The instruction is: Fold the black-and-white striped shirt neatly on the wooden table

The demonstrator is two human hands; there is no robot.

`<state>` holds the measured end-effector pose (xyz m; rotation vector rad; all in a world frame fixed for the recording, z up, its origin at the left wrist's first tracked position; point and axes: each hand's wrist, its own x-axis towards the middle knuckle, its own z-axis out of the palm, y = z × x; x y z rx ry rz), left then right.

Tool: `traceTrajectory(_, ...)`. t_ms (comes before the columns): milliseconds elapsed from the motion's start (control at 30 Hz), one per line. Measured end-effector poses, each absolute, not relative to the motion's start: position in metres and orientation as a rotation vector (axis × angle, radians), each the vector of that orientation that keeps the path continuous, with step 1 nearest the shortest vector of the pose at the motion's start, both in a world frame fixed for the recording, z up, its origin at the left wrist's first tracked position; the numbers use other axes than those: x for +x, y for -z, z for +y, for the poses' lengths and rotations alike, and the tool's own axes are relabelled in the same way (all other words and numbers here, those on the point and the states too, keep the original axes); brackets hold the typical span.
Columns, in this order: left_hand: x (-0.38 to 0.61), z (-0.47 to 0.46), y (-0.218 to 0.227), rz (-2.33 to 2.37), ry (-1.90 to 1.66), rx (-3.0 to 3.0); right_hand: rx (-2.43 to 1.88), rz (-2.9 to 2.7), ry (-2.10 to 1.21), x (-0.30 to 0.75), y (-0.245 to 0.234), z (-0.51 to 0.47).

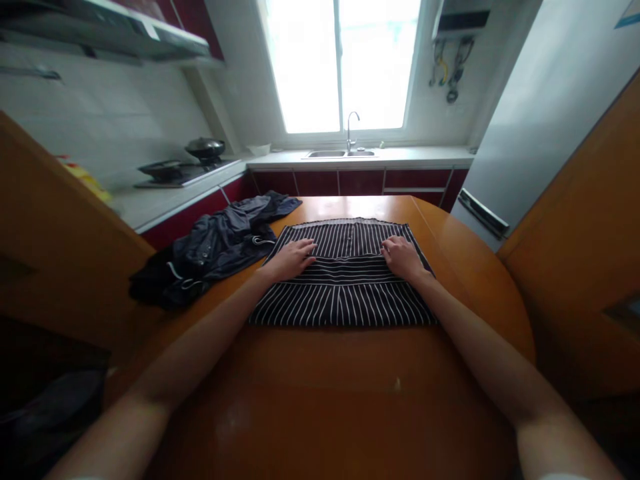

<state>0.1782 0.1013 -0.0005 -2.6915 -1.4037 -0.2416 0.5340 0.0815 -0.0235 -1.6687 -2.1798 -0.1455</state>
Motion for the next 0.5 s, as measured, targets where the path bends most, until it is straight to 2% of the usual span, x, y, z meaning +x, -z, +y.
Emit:
traceTrajectory(67, 0.200, 0.083, 0.010, -1.286, 0.206, -2.834, -1.504, -2.301, 0.116, 0.513, 0.029, 0.068)
traceTrajectory(200, 0.221, 0.061, 0.031, -1.412, 0.052, -2.931, -1.435, -2.476, -0.074, 0.473, 0.053, 0.040)
traceTrajectory(333, 0.190, 0.060, 0.037, -1.695, 0.059, -2.828, -1.602, -2.471, -0.145, 0.475, 0.067, 0.033)
traceTrajectory(500, 0.117, 0.059, 0.039, -1.924, 0.138, -2.641, -1.909, -2.280, -0.092, 0.536, 0.069, 0.042)
